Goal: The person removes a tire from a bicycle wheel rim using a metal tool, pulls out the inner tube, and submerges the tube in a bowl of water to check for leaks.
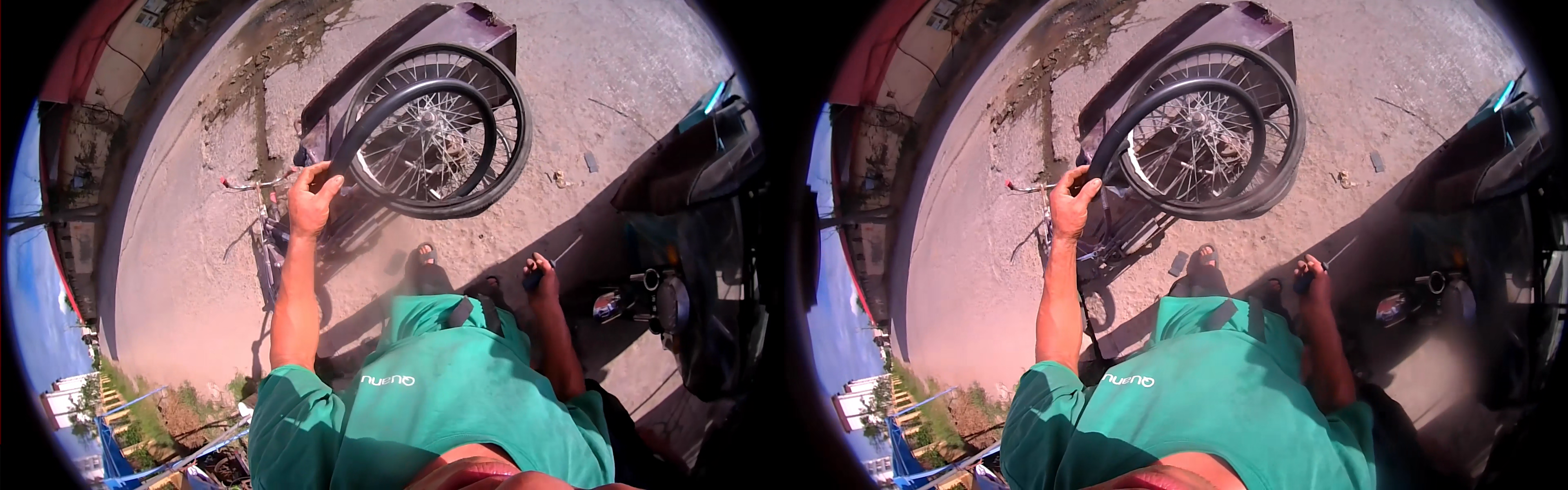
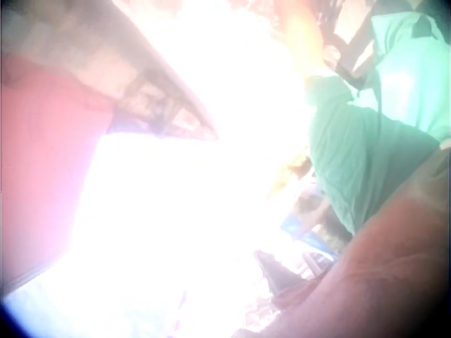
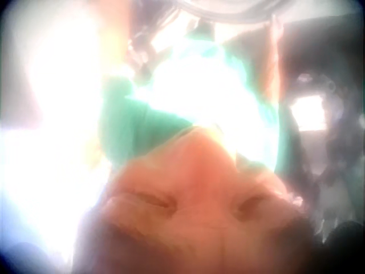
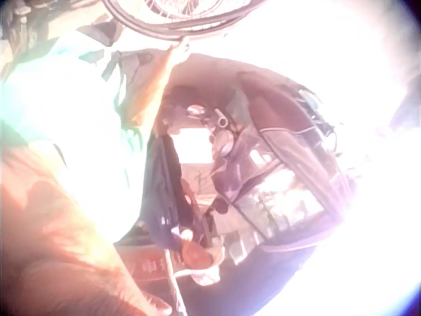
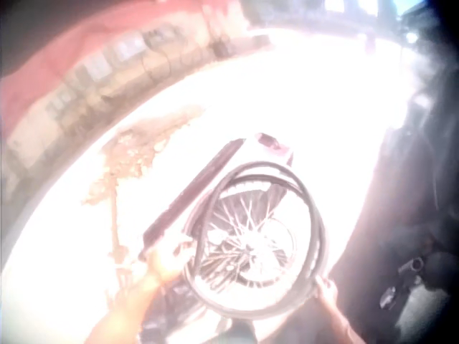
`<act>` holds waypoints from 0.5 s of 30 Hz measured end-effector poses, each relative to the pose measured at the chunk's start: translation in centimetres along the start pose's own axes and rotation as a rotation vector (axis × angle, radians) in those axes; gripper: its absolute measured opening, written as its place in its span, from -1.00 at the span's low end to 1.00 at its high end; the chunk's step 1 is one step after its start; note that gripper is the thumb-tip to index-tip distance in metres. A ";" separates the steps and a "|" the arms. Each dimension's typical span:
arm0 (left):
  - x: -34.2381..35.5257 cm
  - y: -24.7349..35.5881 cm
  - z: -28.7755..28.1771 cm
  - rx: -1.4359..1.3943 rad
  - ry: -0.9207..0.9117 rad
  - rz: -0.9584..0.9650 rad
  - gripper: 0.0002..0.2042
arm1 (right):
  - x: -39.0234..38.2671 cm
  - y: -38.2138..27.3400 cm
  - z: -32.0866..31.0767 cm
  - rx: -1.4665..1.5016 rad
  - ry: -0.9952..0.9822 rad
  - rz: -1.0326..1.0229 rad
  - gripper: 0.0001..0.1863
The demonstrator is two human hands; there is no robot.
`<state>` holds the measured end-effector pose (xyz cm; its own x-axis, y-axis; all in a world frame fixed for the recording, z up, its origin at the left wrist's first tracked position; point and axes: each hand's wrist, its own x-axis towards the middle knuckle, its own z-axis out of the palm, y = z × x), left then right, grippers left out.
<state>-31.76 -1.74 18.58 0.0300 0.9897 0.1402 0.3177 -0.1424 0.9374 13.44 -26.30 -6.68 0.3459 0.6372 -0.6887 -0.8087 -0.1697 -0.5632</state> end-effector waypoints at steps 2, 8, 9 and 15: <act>1.8 0.3 -0.3 0.005 -0.017 0.009 -0.66 | 1.5 0.1 1.3 -0.030 -0.034 -0.032 -0.60; 11.7 1.4 -2.0 0.016 -0.043 0.170 -0.66 | 4.4 -0.4 10.3 -0.263 0.048 -0.070 -0.57; 14.7 1.5 -2.1 0.007 -0.044 0.187 -0.65 | 4.6 -0.6 12.4 -0.362 0.137 -0.081 -0.54; 27.9 2.6 -0.4 0.535 0.189 0.650 -0.58 | 9.5 1.2 19.2 -0.493 0.308 -0.113 -0.35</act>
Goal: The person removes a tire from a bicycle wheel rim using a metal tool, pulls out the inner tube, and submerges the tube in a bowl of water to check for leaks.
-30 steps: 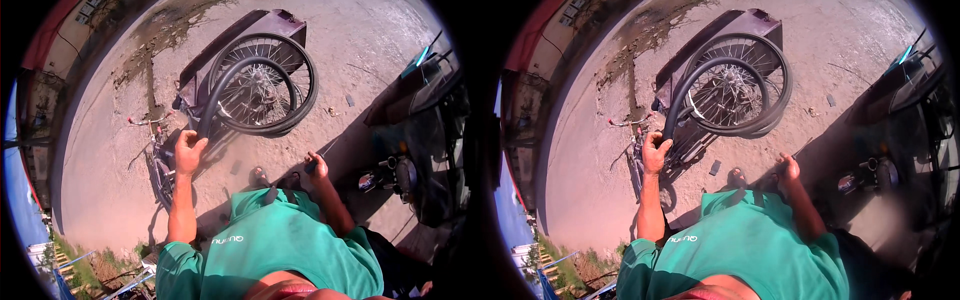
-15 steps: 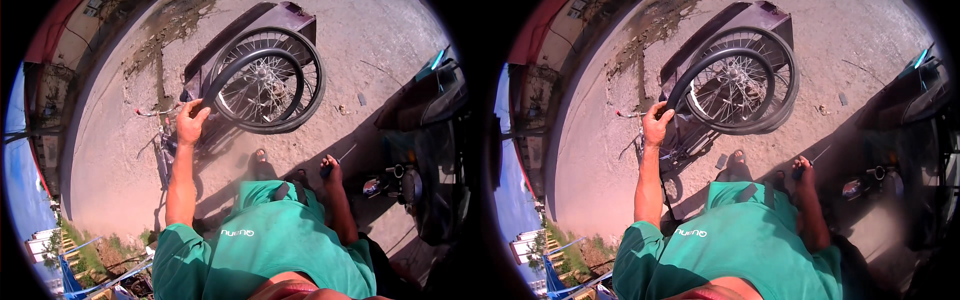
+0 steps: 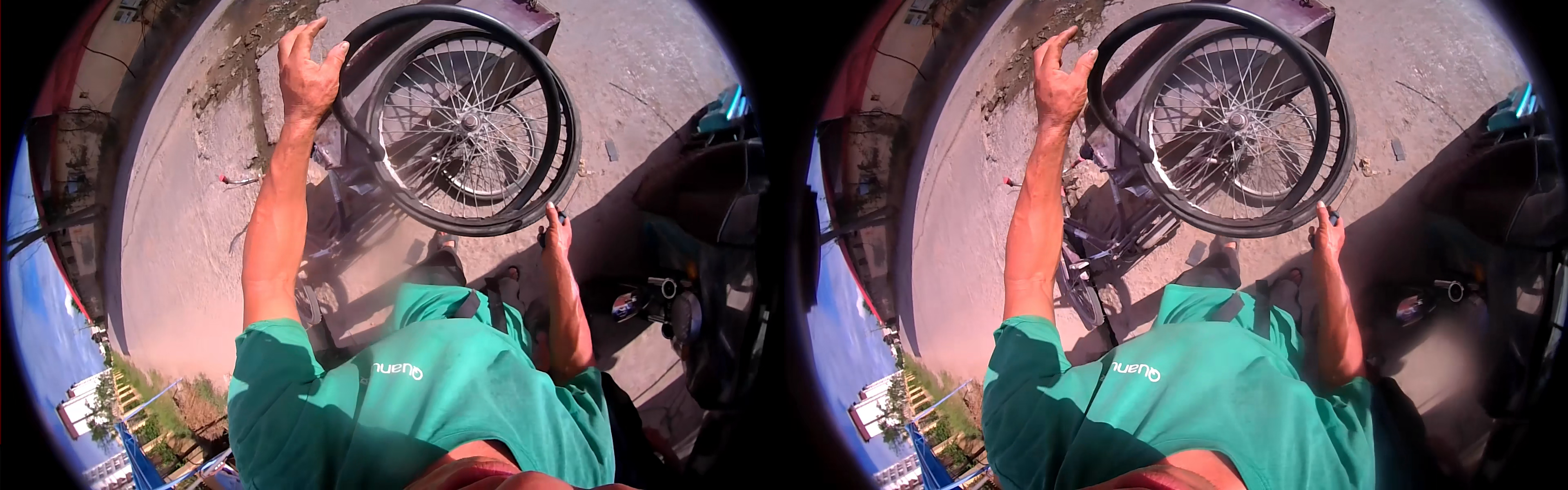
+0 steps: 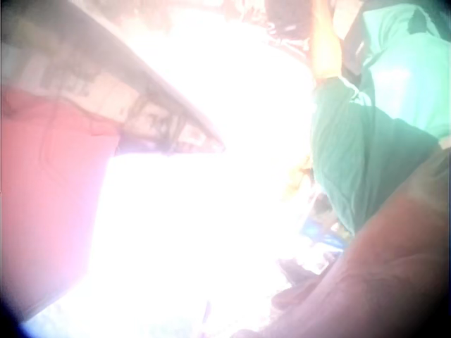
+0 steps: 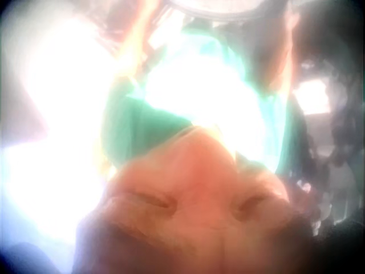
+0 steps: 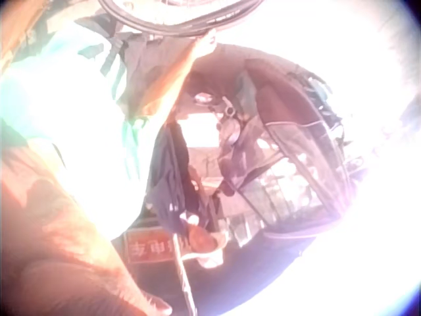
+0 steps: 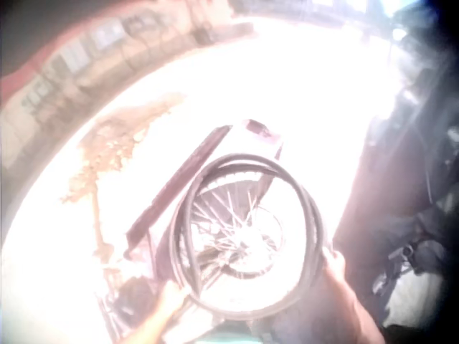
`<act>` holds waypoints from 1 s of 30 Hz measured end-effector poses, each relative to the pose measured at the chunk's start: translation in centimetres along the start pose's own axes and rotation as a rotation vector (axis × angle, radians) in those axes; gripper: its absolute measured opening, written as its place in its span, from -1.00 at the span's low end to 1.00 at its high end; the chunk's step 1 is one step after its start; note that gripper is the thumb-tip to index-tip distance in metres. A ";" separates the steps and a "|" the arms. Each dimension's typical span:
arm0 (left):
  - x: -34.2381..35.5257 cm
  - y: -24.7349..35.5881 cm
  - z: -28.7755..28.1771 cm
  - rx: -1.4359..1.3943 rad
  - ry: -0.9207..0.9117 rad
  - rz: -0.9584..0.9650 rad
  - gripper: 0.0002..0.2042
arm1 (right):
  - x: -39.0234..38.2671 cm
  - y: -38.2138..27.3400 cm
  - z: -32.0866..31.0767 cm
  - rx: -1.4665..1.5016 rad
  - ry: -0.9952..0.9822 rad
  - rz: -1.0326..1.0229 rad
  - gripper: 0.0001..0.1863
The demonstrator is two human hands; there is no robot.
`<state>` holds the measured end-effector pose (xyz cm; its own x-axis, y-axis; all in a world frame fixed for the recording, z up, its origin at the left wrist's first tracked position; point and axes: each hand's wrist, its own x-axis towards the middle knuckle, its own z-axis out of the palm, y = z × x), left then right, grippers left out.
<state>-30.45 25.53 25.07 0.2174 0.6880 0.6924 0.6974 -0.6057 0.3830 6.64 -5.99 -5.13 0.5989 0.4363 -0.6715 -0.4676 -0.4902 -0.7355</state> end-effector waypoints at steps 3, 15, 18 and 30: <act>-2.2 -0.6 2.0 -0.176 -0.237 -0.055 -0.62 | 1.4 0.6 0.8 -0.110 0.130 -0.026 -0.43; -27.7 -15.3 8.1 -0.131 -0.671 -0.918 -0.37 | 4.2 -0.8 0.1 -0.399 0.180 -0.118 -0.40; -30.0 -15.2 8.7 -0.126 -0.788 -0.965 -0.37 | 5.0 -3.1 0.8 -0.445 0.241 -0.129 -0.35; -25.7 -2.8 9.6 -0.249 -0.878 -0.866 -0.65 | 8.0 -6.7 0.8 -0.666 0.401 -0.290 -0.14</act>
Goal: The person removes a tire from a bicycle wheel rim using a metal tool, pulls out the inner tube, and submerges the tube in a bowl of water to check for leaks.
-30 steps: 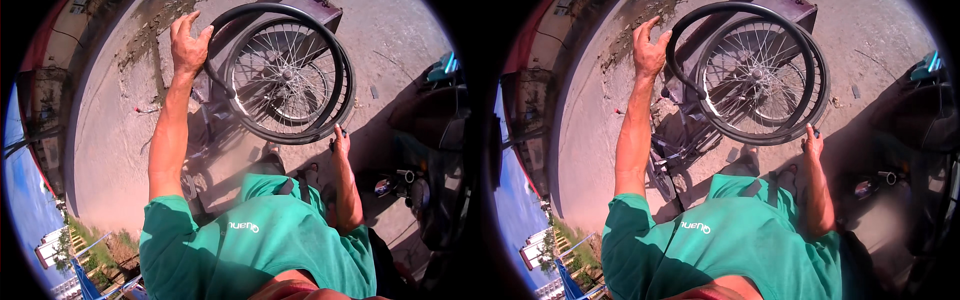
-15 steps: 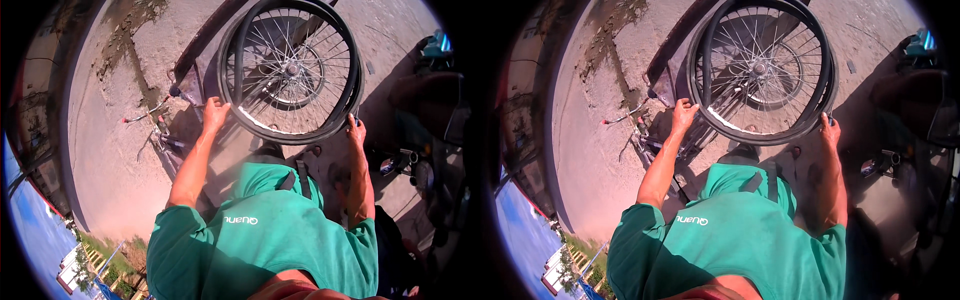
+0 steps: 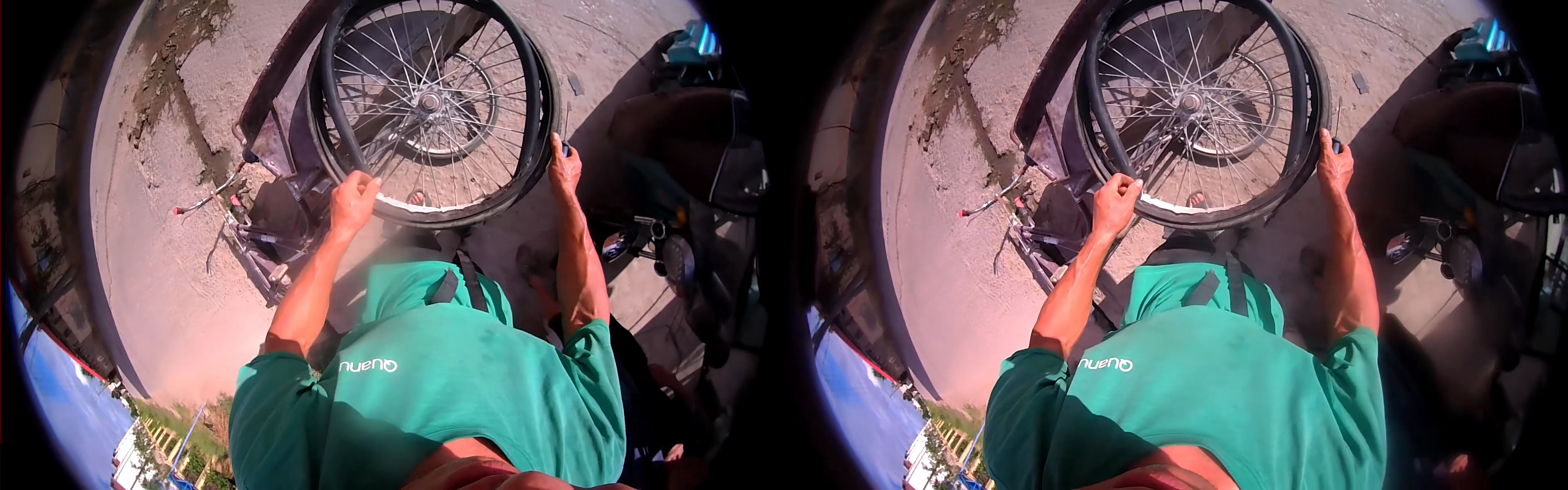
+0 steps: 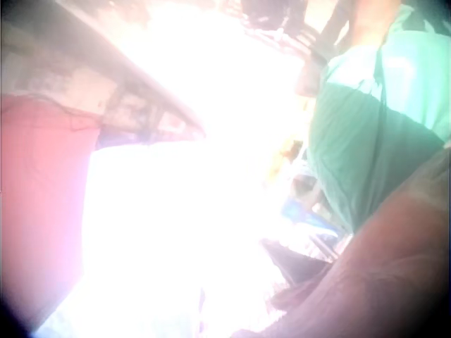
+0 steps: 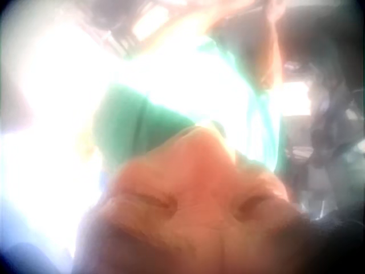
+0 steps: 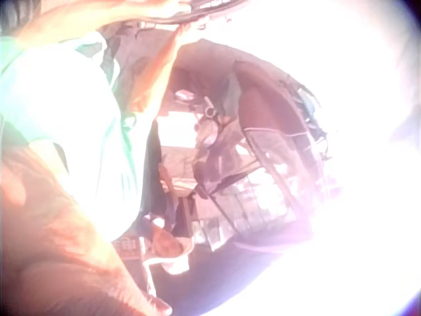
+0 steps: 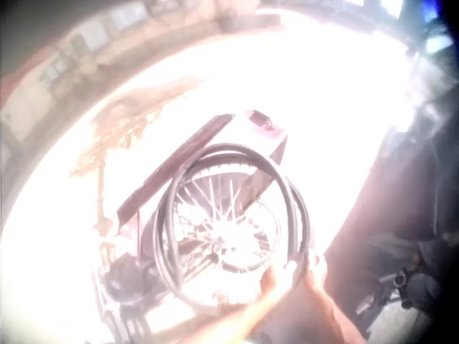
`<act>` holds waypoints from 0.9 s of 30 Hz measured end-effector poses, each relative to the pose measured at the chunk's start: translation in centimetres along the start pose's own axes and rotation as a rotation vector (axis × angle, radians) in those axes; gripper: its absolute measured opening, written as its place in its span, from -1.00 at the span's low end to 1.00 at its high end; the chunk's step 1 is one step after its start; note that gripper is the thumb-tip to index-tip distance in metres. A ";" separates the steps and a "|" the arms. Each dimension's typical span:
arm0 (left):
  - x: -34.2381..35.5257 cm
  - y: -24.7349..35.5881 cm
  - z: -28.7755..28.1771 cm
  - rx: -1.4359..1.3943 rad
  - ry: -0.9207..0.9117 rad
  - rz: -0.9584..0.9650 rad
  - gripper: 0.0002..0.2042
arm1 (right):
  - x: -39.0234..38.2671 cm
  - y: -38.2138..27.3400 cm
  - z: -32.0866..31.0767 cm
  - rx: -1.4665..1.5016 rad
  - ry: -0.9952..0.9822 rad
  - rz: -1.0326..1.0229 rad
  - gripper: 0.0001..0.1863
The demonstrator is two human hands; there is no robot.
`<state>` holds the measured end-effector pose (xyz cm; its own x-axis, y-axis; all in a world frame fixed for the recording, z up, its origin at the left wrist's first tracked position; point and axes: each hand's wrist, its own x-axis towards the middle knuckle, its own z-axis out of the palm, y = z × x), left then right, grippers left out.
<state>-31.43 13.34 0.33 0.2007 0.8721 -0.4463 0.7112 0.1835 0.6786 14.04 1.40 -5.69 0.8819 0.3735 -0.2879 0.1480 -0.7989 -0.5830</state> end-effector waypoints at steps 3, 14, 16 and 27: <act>-0.4 5.6 6.2 -0.202 -0.271 0.156 -0.65 | 0.4 0.3 0.6 -0.017 0.000 -0.019 -0.14; 2.9 20.2 23.7 -0.002 -0.211 0.010 -0.47 | 1.8 2.5 1.3 0.061 -0.140 -0.060 -0.09; 3.0 19.3 24.9 -0.030 -0.163 0.038 -0.55 | 2.2 2.1 1.7 0.035 -0.096 -0.099 -0.09; 0.5 15.6 17.3 -1.381 -0.035 -0.161 -0.79 | 3.6 2.8 3.4 0.050 -0.005 -0.165 -0.11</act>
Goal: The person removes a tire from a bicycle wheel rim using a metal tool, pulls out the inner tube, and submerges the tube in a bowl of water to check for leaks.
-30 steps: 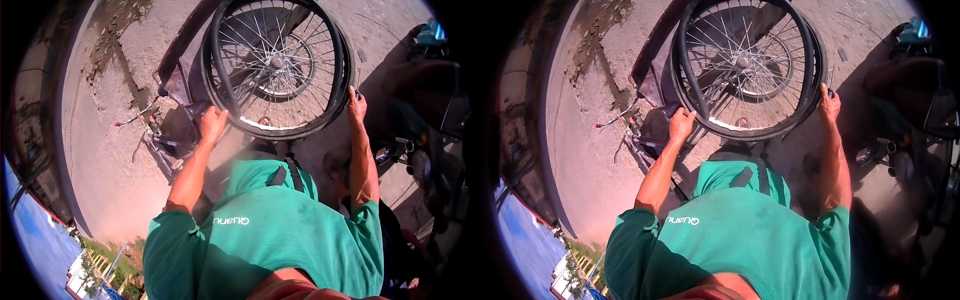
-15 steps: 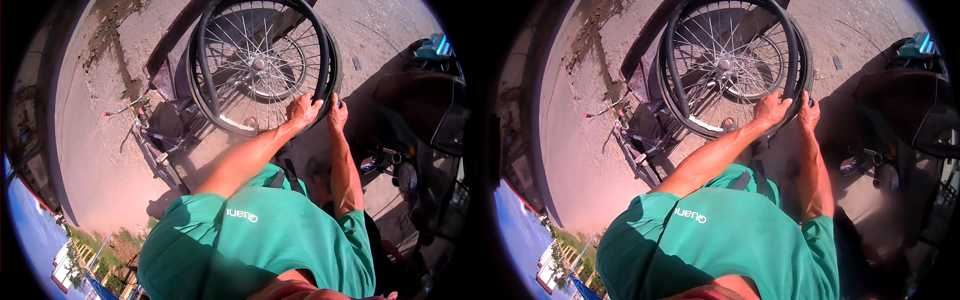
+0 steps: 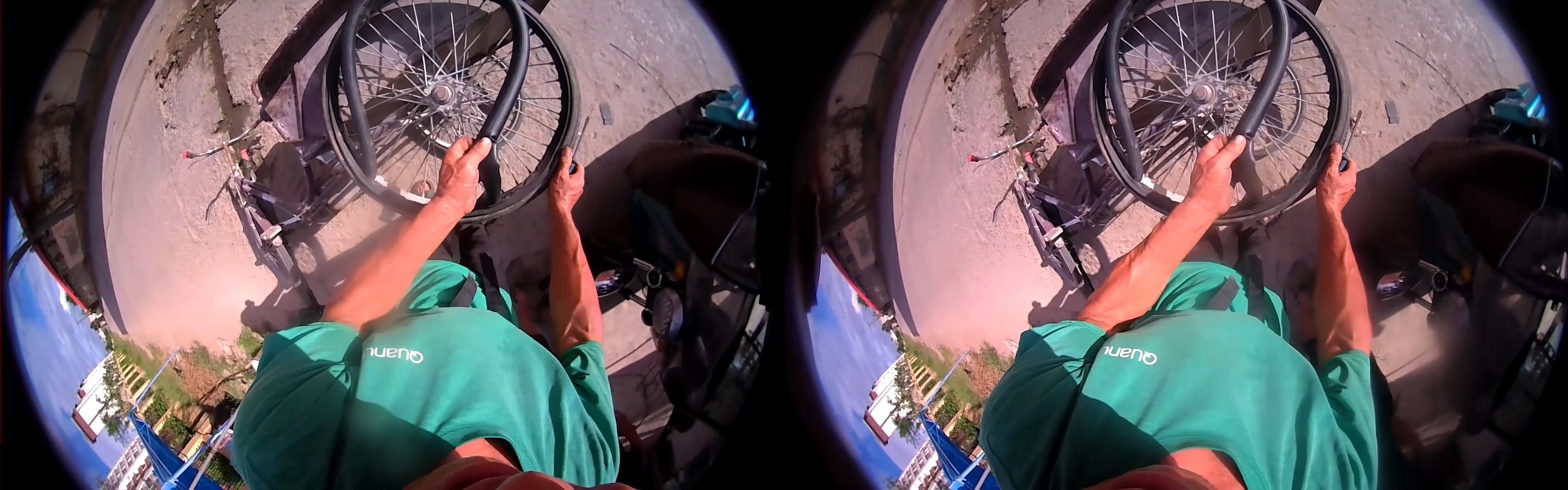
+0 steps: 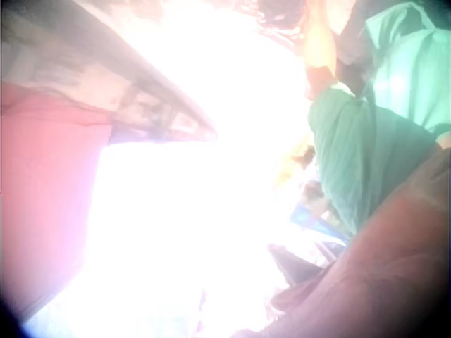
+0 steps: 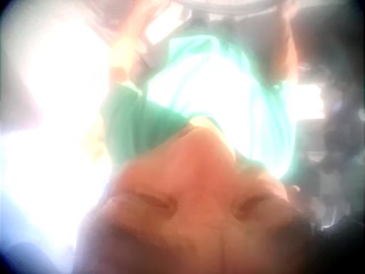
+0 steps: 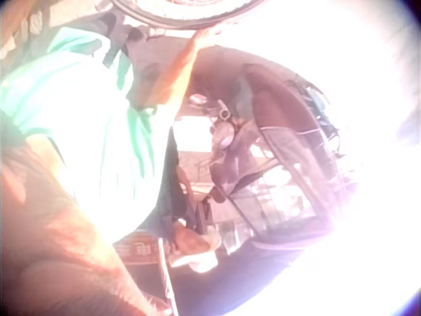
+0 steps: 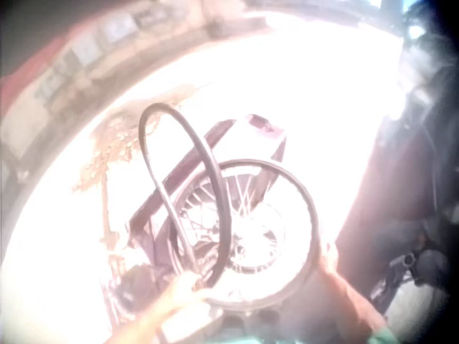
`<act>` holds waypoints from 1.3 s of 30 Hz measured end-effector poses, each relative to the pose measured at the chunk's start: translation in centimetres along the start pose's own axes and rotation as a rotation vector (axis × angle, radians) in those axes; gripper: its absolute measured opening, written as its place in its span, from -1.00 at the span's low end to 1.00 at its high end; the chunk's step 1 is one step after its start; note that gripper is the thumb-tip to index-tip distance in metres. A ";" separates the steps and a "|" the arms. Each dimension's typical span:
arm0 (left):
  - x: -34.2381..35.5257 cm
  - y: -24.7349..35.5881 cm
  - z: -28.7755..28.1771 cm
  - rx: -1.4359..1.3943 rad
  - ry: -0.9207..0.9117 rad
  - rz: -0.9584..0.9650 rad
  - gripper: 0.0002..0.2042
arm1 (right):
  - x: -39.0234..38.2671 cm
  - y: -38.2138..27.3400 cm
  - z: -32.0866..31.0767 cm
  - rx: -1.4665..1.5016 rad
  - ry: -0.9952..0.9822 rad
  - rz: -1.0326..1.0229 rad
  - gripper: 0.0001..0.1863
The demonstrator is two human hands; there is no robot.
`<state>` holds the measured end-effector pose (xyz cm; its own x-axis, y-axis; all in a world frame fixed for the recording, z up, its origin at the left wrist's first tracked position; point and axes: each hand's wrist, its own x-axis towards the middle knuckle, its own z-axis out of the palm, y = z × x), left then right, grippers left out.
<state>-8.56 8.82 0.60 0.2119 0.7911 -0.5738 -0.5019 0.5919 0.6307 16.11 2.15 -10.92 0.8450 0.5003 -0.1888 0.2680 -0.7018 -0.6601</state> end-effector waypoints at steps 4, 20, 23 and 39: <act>-10.0 25.1 -1.1 -0.072 -0.227 0.330 -0.73 | 1.3 -0.6 -0.8 -0.049 0.020 0.001 -0.06; -3.6 20.0 -15.5 1.406 -0.267 0.296 -0.35 | -3.3 -3.0 -1.4 -0.006 -0.074 0.034 -0.08; -3.4 14.6 -18.2 1.924 -0.429 0.354 -0.40 | -1.7 -2.3 -1.1 0.016 -0.099 0.100 -0.04; -3.5 8.1 -18.9 1.895 -0.603 0.696 -0.85 | -24.5 1.5 3.4 0.787 -0.584 0.606 -0.46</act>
<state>-29.23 7.97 -2.17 0.7862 0.6078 -0.1113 0.5802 -0.6641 0.4715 -5.74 -9.41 -9.71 0.3377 0.4917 -0.8026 -0.6457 -0.4994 -0.5777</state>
